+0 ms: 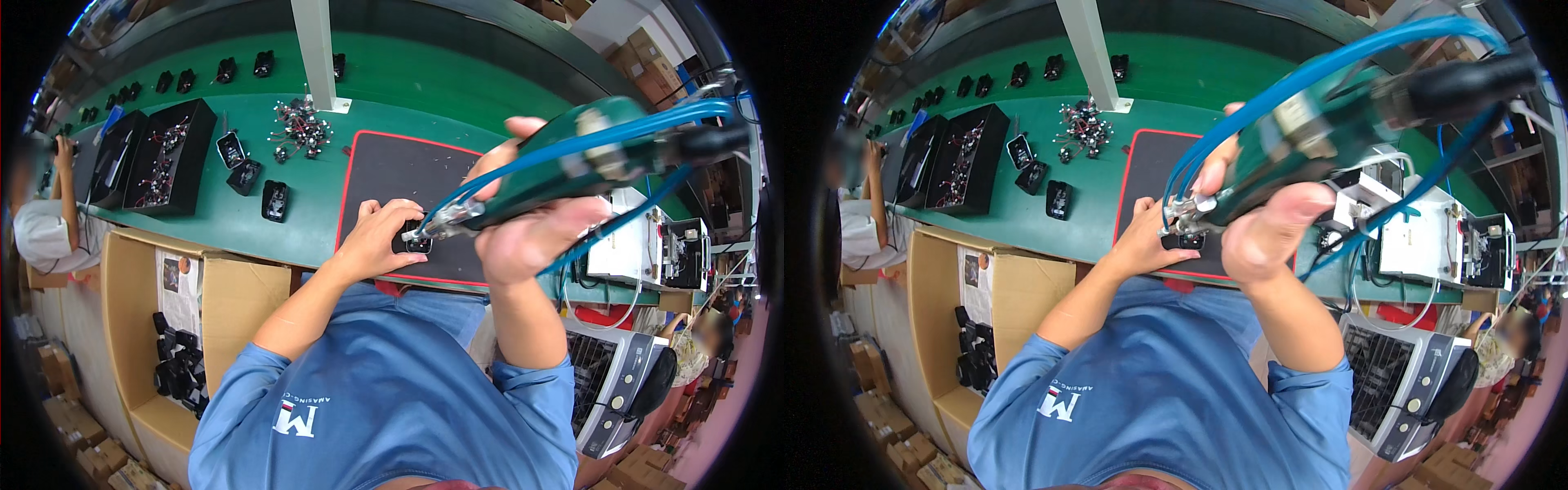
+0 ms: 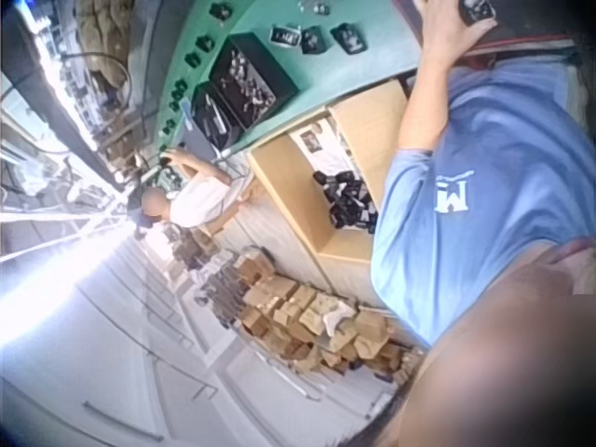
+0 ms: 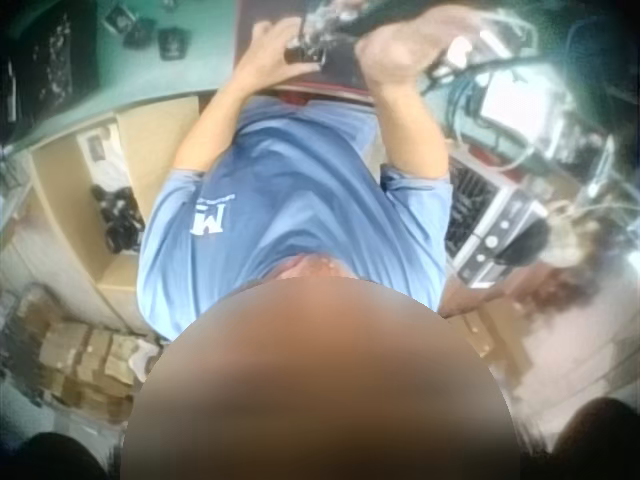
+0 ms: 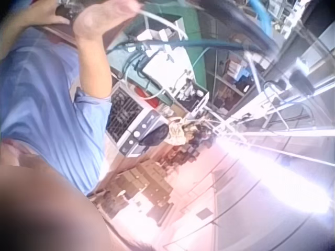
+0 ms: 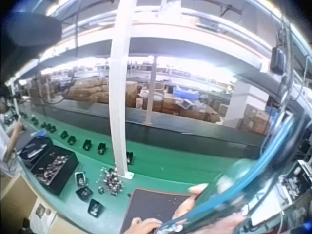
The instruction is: Assemble small electronic housings using a handheld powered screwdriver and organizing components.
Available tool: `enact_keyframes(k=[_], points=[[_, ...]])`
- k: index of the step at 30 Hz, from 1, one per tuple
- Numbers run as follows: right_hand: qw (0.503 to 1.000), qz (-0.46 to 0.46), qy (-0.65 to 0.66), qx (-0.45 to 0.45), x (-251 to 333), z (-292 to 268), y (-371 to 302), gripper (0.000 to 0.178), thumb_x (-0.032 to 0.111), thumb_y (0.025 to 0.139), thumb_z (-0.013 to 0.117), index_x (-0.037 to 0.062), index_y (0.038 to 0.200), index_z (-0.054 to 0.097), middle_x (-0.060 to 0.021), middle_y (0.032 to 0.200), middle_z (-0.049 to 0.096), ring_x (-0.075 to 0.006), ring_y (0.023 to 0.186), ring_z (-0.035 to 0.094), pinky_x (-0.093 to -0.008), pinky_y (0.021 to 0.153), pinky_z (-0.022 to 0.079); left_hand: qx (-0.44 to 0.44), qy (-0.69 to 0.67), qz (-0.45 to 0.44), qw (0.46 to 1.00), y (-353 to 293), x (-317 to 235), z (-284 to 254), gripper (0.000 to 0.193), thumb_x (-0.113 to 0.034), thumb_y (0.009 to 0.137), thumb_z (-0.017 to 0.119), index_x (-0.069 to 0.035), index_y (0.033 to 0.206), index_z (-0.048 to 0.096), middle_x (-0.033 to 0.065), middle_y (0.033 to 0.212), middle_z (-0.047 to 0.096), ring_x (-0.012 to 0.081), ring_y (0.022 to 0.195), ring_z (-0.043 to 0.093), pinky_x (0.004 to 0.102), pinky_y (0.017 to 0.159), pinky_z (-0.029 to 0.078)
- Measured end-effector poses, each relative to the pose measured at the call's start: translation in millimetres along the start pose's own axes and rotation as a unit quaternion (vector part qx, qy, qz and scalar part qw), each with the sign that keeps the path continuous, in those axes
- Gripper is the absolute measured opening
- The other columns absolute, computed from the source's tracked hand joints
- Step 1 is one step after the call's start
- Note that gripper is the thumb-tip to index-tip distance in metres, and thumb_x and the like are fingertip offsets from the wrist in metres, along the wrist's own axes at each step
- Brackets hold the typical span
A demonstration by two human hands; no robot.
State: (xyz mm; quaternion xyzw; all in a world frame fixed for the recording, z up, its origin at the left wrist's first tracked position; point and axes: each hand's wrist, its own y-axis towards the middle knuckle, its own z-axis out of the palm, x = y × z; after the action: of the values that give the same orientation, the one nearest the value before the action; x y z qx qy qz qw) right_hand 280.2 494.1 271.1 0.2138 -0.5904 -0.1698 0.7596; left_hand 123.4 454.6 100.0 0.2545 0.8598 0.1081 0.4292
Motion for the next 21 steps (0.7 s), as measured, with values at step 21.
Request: enact_keyframes(k=[21], points=[[0.997,0.072,0.003,-0.001,-28.9,0.7,-25.4,0.115,0.098,0.081,0.036,-0.0067,0.125,0.049,-0.0077,0.07,0.061,-0.0134,0.06,0.058,-0.0241,0.054,0.047,-0.027,-0.003,0.016,0.999,-3.3,3.9,3.1,0.056,-0.04,0.071,0.092,-0.012,0.114,0.069,0.0041,0.134,0.06,0.0226,0.107,0.057,0.0395,0.09,0.034]])
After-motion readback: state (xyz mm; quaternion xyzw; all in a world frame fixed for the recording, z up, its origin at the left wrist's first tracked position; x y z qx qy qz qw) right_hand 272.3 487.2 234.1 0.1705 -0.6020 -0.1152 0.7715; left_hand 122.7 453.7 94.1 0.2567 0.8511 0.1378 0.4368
